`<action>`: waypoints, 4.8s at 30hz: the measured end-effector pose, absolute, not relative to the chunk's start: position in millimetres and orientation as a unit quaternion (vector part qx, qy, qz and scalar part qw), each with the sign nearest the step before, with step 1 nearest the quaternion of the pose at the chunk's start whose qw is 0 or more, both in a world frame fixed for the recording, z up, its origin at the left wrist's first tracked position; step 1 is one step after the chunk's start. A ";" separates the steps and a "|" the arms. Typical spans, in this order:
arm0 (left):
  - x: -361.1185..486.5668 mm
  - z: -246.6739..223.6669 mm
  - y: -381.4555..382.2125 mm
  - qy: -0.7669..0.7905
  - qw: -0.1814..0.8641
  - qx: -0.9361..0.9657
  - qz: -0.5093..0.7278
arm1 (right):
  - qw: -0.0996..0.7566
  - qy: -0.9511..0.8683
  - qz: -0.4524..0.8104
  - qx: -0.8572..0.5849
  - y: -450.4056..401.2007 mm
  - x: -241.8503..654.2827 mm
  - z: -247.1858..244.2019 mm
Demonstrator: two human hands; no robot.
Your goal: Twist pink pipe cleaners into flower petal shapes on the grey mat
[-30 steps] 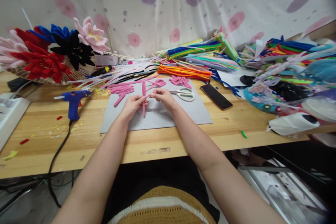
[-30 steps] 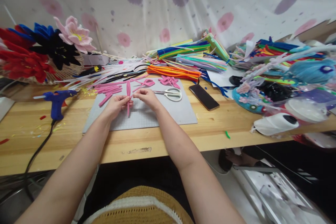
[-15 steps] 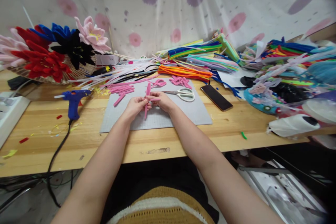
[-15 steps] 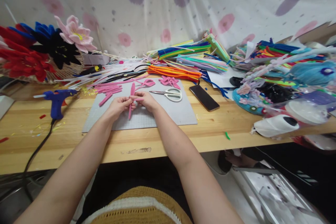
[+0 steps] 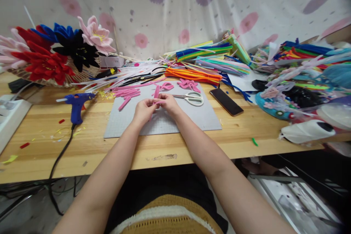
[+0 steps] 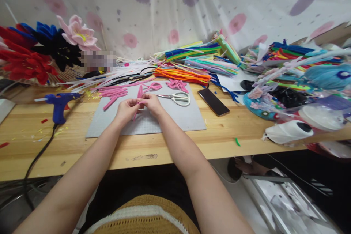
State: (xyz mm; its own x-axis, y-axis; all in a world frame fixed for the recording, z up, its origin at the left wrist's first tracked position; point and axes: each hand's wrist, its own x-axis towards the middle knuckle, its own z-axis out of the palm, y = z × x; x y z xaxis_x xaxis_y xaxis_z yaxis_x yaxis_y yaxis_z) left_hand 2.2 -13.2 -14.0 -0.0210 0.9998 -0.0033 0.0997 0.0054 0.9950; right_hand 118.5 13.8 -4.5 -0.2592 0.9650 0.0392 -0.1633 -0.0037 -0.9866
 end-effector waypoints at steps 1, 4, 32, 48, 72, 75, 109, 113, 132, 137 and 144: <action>2.0 -15.8 -13.2 0.540 0.446 0.531 0.476 | 0.476 -0.523 0.591 -0.387 13.3 118.4 -3.7; 0.6 -17.6 -14.8 0.572 0.373 0.551 0.479 | 0.485 -0.518 0.581 -0.397 13.6 117.3 -4.1; -11.0 14.6 -17.8 0.480 0.710 0.343 0.385 | 0.396 -0.423 0.745 -0.330 13.7 128.3 -6.1; -0.6 1.6 -19.7 0.451 0.633 0.396 0.488 | 0.432 -0.417 0.748 -0.283 12.8 128.3 -6.2; -3.1 18.1 -20.8 0.405 0.799 0.242 0.373 | 0.413 -0.513 0.718 -0.228 13.1 135.9 -0.7; -4.4 17.4 -20.2 0.401 0.803 0.241 0.370 | 0.409 -0.549 0.667 -0.293 15.9 135.4 -3.9; -2.9 -2.8 -18.2 0.504 0.545 0.413 0.529 | 0.297 -0.800 0.248 -0.459 4.4 135.8 4.4; -2.5 -5.7 -17.4 0.507 0.540 0.418 0.525 | 0.294 -0.798 0.260 -0.458 5.2 136.2 3.9; 3.7 -5.3 -15.5 0.529 0.488 0.335 0.608 | 0.347 -0.781 0.323 -0.406 4.7 128.1 2.6; -1.3 -4.0 -13.1 0.520 0.464 0.363 0.618 | 0.346 -0.743 0.409 -0.403 6.0 129.4 4.3; -2.2 -10.6 -13.3 0.514 0.460 0.461 0.559 | 0.436 -0.569 0.549 -0.430 13.5 132.1 -1.6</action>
